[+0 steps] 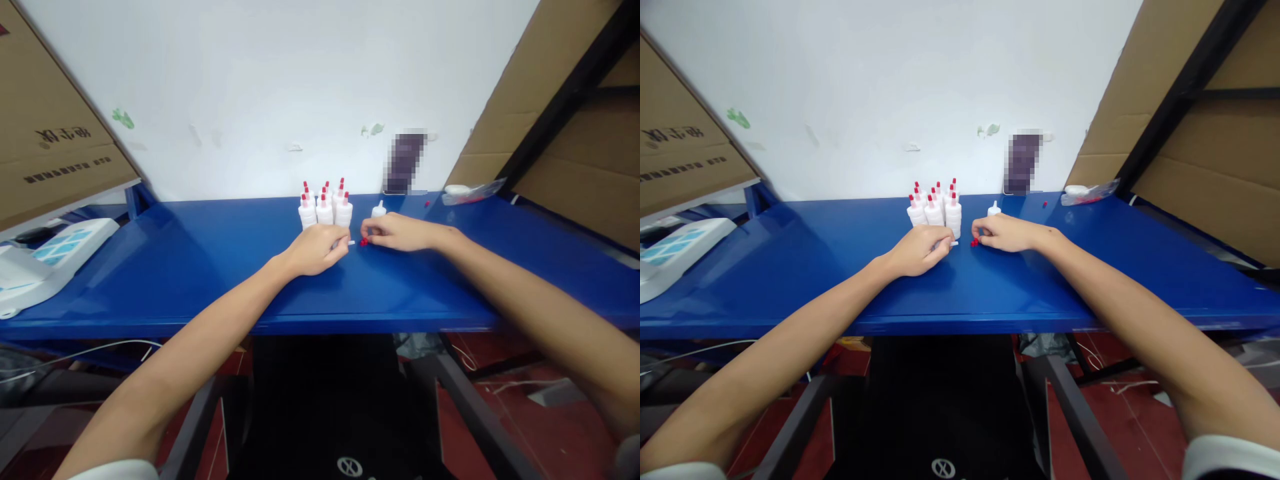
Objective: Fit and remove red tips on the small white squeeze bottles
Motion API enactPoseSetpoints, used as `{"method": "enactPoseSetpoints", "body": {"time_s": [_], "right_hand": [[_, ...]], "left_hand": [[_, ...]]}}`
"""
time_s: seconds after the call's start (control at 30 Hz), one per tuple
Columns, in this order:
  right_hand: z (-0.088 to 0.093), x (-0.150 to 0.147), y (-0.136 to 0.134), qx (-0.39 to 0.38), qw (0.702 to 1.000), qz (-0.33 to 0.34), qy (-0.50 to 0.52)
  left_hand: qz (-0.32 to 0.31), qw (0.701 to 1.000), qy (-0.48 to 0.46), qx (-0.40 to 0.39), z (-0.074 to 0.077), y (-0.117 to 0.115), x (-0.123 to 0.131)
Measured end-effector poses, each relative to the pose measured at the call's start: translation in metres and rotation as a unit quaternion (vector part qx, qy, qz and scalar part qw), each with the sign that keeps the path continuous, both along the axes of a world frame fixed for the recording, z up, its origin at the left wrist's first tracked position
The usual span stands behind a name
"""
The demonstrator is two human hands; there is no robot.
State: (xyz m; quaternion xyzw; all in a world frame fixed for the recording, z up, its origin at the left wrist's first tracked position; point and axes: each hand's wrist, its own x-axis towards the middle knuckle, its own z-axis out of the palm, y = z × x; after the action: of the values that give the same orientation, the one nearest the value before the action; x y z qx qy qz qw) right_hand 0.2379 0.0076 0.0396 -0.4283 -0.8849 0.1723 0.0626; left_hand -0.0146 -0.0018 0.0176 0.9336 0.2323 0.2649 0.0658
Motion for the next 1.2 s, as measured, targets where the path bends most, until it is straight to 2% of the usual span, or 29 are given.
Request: {"method": "enactPoseSetpoints", "body": {"time_s": [0.4, 0.9, 1.2], "right_hand": [[0.0032, -0.0014, -0.0026, -0.026, 0.999, 0.014, 0.013], [-0.0022, 0.0003, 0.0017, -0.032, 0.998, 0.033, 0.036], [-0.0025, 0.0000, 0.0023, -0.035, 0.996, 0.072, 0.048]], "left_hand": [[0.006, 1.000, 0.016, 0.005, -0.0001, -0.0001, 0.0002], [0.002, 1.000, 0.018, -0.007, 0.0002, -0.0004, 0.0002], [0.005, 1.000, 0.019, 0.001, -0.0014, 0.0010, 0.0000]]}}
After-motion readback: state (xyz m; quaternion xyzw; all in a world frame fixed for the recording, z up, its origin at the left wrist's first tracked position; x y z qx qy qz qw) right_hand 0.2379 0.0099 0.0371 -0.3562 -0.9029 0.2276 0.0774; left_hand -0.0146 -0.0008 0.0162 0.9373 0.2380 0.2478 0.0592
